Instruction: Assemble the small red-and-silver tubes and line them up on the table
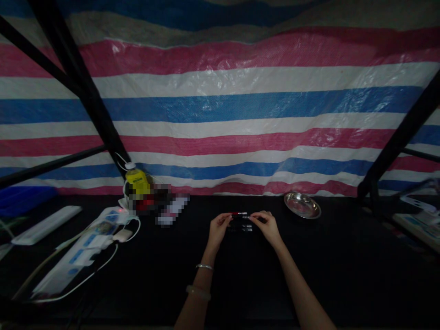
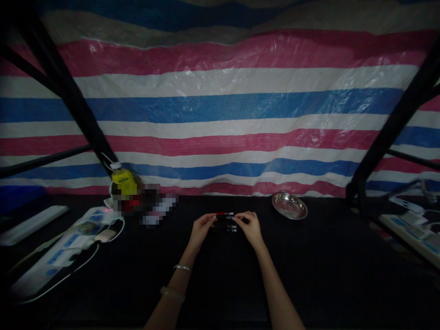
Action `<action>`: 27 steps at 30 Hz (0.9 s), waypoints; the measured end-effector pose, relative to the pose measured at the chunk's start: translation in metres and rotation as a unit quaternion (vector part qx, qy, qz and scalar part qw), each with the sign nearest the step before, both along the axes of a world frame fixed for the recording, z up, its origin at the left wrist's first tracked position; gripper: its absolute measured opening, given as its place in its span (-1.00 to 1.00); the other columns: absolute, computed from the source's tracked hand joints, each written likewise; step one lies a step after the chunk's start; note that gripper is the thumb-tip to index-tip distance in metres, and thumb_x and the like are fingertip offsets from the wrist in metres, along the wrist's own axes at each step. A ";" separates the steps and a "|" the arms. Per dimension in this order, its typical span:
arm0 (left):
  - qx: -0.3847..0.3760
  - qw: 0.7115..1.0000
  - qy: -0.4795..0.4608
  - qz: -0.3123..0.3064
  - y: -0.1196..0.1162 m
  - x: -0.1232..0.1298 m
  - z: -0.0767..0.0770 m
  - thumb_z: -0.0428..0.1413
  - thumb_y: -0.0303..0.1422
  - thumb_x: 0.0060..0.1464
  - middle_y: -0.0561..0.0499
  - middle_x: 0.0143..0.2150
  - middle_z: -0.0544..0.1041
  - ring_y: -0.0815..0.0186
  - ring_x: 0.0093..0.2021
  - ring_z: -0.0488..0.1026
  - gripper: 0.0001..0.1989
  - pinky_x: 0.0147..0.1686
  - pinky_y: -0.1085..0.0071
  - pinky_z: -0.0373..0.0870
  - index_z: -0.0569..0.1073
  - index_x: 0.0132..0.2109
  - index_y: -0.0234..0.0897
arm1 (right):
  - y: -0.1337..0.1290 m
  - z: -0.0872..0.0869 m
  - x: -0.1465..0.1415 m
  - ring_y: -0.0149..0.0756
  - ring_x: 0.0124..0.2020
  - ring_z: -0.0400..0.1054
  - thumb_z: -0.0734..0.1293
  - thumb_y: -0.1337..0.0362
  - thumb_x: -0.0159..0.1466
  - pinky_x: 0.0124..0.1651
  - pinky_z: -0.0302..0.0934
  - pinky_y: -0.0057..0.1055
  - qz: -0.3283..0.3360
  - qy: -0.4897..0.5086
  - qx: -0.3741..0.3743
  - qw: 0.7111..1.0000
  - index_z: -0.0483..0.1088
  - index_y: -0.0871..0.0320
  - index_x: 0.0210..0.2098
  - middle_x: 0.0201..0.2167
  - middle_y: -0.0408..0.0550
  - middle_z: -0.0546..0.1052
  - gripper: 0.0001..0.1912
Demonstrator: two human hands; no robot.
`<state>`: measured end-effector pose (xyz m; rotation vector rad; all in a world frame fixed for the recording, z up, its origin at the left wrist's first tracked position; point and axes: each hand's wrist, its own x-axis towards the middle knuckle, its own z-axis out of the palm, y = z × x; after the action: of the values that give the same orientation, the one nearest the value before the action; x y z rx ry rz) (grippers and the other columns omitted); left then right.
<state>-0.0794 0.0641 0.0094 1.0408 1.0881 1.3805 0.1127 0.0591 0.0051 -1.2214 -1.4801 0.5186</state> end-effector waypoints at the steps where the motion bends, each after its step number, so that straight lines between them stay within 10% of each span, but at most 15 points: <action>1: 0.006 1.000 0.004 0.006 0.000 0.000 0.001 0.27 -0.31 -0.25 -0.06 -0.40 0.56 0.34 -0.39 0.45 -0.77 -0.46 0.51 0.29 0.54 -0.37 -0.33 | 0.000 -0.001 0.000 -0.24 -0.36 0.32 0.38 0.00 0.01 -0.22 0.15 -0.29 -0.005 -0.017 0.003 1.000 0.53 0.06 -0.45 -0.51 -0.10 0.49 -0.72; 27: -0.013 0.996 0.040 0.079 0.007 -0.007 -0.010 0.24 -0.26 -0.22 0.06 -0.60 0.44 0.43 -0.60 0.30 -0.74 -0.58 0.54 0.17 0.49 -0.35 -0.34 | 0.005 -0.017 -0.002 -0.27 -0.39 0.28 0.37 -0.06 0.00 -0.26 0.13 -0.33 -0.041 -0.019 -0.003 0.999 0.55 -0.02 -0.45 -0.56 -0.13 0.45 -0.71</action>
<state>-0.0862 0.0713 -0.0010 1.0169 1.2658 1.4556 0.1102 0.0645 -0.0120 -1.2978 -1.4541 0.4474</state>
